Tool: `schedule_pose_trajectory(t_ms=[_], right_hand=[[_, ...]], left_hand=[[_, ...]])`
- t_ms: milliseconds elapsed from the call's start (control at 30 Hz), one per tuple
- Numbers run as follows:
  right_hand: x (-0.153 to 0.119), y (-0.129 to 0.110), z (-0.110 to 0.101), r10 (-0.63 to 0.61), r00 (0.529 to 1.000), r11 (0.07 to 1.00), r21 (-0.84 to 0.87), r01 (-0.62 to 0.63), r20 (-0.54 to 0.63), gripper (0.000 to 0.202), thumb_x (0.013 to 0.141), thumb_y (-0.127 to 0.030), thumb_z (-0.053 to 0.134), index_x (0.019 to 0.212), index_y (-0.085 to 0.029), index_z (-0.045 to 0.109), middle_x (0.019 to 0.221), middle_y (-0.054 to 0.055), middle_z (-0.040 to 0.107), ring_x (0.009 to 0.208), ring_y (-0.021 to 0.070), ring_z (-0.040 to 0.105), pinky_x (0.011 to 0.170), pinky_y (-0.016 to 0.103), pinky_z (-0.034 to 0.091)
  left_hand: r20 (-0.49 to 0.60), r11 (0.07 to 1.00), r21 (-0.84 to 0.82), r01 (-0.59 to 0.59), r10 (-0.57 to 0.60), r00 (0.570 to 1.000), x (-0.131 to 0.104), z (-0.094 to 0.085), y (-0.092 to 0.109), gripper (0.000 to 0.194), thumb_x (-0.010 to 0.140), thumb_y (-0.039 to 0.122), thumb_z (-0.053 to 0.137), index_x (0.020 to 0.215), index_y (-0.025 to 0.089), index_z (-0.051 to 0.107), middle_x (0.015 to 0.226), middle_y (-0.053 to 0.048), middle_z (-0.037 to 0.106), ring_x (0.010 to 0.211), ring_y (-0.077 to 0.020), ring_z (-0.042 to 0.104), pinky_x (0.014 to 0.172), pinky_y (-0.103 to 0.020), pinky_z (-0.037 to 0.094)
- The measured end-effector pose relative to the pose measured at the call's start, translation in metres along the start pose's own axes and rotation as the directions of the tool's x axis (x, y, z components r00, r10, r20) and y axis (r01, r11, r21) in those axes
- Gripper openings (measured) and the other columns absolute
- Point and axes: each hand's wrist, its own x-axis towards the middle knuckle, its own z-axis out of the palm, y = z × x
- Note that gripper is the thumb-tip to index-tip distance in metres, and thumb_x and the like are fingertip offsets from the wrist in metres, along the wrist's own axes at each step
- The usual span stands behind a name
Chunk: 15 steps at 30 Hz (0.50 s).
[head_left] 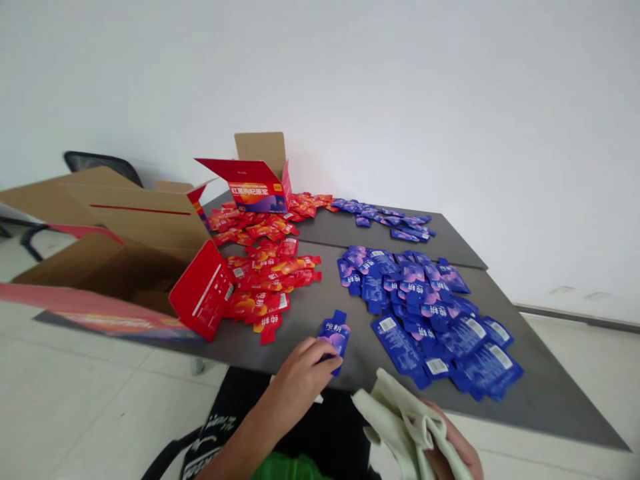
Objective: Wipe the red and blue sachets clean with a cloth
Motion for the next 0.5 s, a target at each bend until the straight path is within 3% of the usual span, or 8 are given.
schedule_pose_trajectory(t_ms=[100, 200, 300, 367, 467, 500], right_hand=[[0.005, -0.011, -0.005, 0.002, 0.998, 0.999, -0.052, -0.005, -0.055, 0.034, 0.088, -0.055, 0.075, 0.108, -0.028, 0.083, 0.109, 0.008, 0.083, 0.099, 0.0328, 0.080, 0.077, 0.034, 0.068], [0.023, -0.029, -0.005, -0.004, 0.993, 0.997, -0.073, -0.005, -0.122, 0.030, 0.089, -0.043, 0.075, 0.110, -0.023, 0.081, 0.113, 0.011, 0.081, 0.102, 0.0342, 0.079, 0.081, 0.037, 0.066], [0.052, -0.057, 0.006, -0.112, 0.976, 0.989, -0.119, 0.091, -0.185, 0.026, 0.090, -0.035, 0.073, 0.113, -0.023, 0.080, 0.115, 0.011, 0.079, 0.106, 0.0340, 0.076, 0.091, 0.044, 0.063], [0.072, -0.081, 0.021, -0.236, 0.966, 0.968, -0.108, 0.225, -0.107, 0.031, 0.092, -0.033, 0.072, 0.122, -0.026, 0.076, 0.119, 0.010, 0.076, 0.109, 0.0323, 0.073, 0.096, 0.045, 0.059], [0.093, -0.109, 0.052, -0.340, 0.924, 0.934, -0.050, 0.354, 0.176, 0.035, 0.095, -0.027, 0.069, 0.130, -0.031, 0.072, 0.123, 0.009, 0.073, 0.109, 0.0261, 0.073, 0.092, 0.035, 0.060], [0.097, -0.114, 0.063, -0.355, 0.879, 0.920, -0.048, 0.389, 0.319, 0.038, 0.097, -0.026, 0.067, 0.134, -0.031, 0.070, 0.128, 0.008, 0.072, 0.113, 0.0247, 0.072, 0.095, 0.033, 0.059]], left_hand=[[0.025, 1.000, 0.016, 0.008, -0.008, 1.000, -0.018, 0.005, 0.000, 0.035, 0.092, 0.024, 0.077, 0.125, 0.022, 0.070, 0.126, -0.007, 0.071, 0.119, -0.0239, 0.064, 0.104, -0.042, 0.059], [-0.017, 0.999, 0.033, -0.014, 0.014, 1.000, -0.038, 0.009, -0.002, 0.034, 0.098, 0.031, 0.070, 0.130, 0.022, 0.068, 0.136, -0.009, 0.068, 0.127, -0.0261, 0.063, 0.106, -0.046, 0.059], [-0.069, 0.998, 0.029, -0.057, 0.059, 0.996, -0.051, 0.011, -0.004, 0.030, 0.103, 0.032, 0.061, 0.130, 0.020, 0.067, 0.139, -0.011, 0.067, 0.129, -0.0264, 0.063, 0.104, -0.045, 0.060], [-0.089, 0.996, 0.034, -0.081, 0.083, 0.993, -0.054, 0.012, -0.006, 0.028, 0.104, 0.030, 0.059, 0.129, 0.019, 0.067, 0.139, -0.011, 0.068, 0.131, -0.0260, 0.062, 0.104, -0.044, 0.060], [-0.094, 0.996, 0.037, -0.083, 0.086, 0.992, -0.054, 0.013, -0.008, 0.022, 0.105, 0.026, 0.058, 0.122, 0.019, 0.071, 0.129, -0.010, 0.073, 0.125, -0.0246, 0.065, 0.103, -0.042, 0.059], [-0.087, 0.997, 0.026, -0.077, 0.079, 0.993, -0.054, 0.014, -0.009, 0.021, 0.105, 0.025, 0.057, 0.117, 0.020, 0.072, 0.121, -0.009, 0.075, 0.119, -0.0241, 0.068, 0.101, -0.042, 0.059]])
